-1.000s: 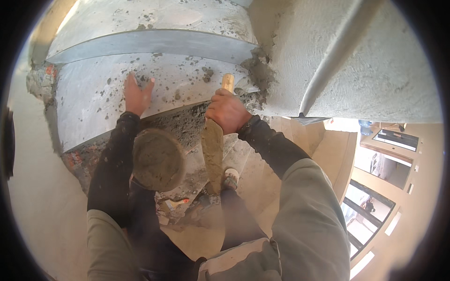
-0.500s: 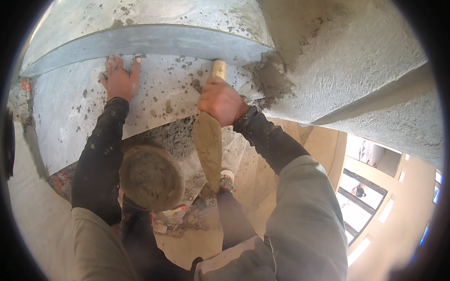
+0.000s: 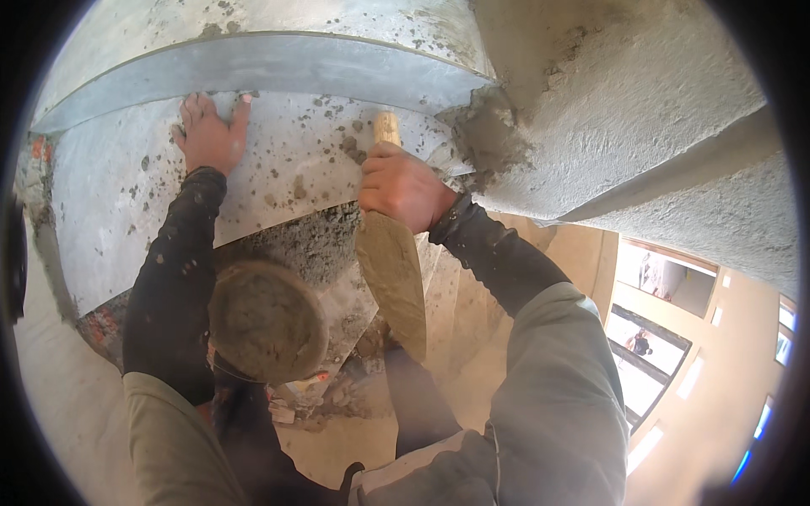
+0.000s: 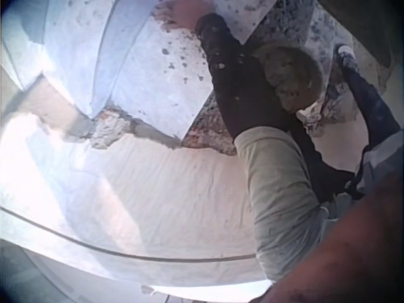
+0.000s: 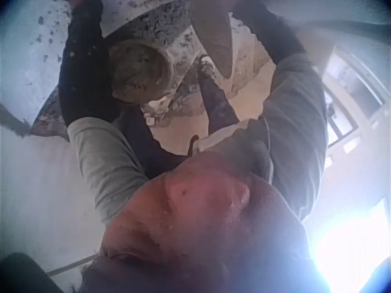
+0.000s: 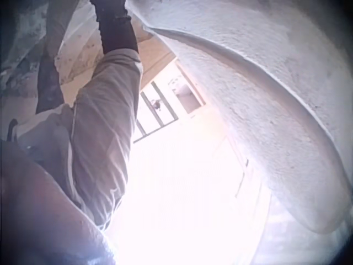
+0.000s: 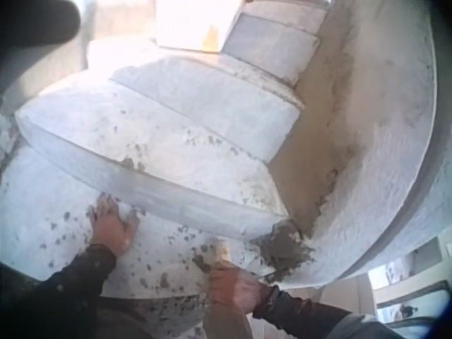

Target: The person applies plaster to the side of a spiral concrete staircase using a trowel and a brush, then mixes more plaster in a bucket.

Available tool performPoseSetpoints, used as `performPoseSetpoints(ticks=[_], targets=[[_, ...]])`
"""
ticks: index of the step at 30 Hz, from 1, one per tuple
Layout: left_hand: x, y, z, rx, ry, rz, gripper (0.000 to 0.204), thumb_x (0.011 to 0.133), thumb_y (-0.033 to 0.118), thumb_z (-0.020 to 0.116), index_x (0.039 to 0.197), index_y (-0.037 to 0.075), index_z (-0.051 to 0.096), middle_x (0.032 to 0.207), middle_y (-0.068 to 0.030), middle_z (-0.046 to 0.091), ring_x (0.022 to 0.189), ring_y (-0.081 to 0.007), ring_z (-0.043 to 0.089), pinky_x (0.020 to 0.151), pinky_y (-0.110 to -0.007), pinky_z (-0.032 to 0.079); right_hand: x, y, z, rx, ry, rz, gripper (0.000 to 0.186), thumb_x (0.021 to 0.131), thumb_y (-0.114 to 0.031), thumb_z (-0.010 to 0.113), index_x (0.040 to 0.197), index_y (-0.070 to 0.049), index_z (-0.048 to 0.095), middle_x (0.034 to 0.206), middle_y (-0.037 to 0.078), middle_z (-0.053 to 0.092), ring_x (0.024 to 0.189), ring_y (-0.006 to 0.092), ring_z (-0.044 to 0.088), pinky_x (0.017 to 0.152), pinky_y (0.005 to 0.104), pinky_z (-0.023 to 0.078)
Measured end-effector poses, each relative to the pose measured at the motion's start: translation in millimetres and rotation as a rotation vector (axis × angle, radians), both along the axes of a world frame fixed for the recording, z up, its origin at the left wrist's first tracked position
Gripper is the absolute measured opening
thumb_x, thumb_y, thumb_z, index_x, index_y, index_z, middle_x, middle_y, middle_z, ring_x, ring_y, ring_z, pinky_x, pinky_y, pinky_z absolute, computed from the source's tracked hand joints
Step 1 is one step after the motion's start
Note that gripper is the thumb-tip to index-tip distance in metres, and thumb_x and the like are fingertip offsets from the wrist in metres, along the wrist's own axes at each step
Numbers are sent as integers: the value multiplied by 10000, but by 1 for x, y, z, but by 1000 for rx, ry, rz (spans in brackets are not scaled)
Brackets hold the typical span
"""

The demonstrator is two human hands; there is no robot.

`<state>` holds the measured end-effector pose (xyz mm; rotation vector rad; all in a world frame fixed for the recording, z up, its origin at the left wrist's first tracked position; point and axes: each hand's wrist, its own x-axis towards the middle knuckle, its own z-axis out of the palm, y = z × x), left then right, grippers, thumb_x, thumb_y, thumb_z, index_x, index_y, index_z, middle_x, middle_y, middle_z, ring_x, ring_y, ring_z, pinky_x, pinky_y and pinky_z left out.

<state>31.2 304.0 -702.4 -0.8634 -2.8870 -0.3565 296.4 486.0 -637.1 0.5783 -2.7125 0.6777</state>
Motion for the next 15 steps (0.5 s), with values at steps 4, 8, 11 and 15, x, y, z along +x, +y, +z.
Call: performPoseSetpoints(ticks=[4,8,11,15], targets=[[-6,2,0,-39,28,22,1001,917,726,392,1470,-108,340,1577,-268,256,1501,-395,165,1192,-600,71,-5,-1,4,-32,9,-5,140,654,-197,671,666,-103,568,646,50,525,700,269,552,782,377,457],[-9,2,-5,-32,35,23,1014,907,732,403,1475,-106,333,1574,-273,258,1503,-394,162,1192,-605,65,-11,11,-1,3,31,-38,144,653,-203,674,680,-102,574,647,55,531,685,279,551,774,379,457],[-8,1,-9,-8,77,25,1008,902,740,413,1462,-96,362,1570,-264,273,1502,-383,169,1185,-611,75,-7,0,4,-10,-29,29,144,653,-209,676,694,-106,585,649,57,535,680,273,551,765,384,456],[-13,2,-9,-38,65,30,1035,901,741,402,1484,-109,308,1572,-282,249,1506,-400,148,1184,-626,52,-11,9,-2,7,-4,21,158,649,-217,683,697,-110,578,653,53,542,684,269,556,767,391,461]])
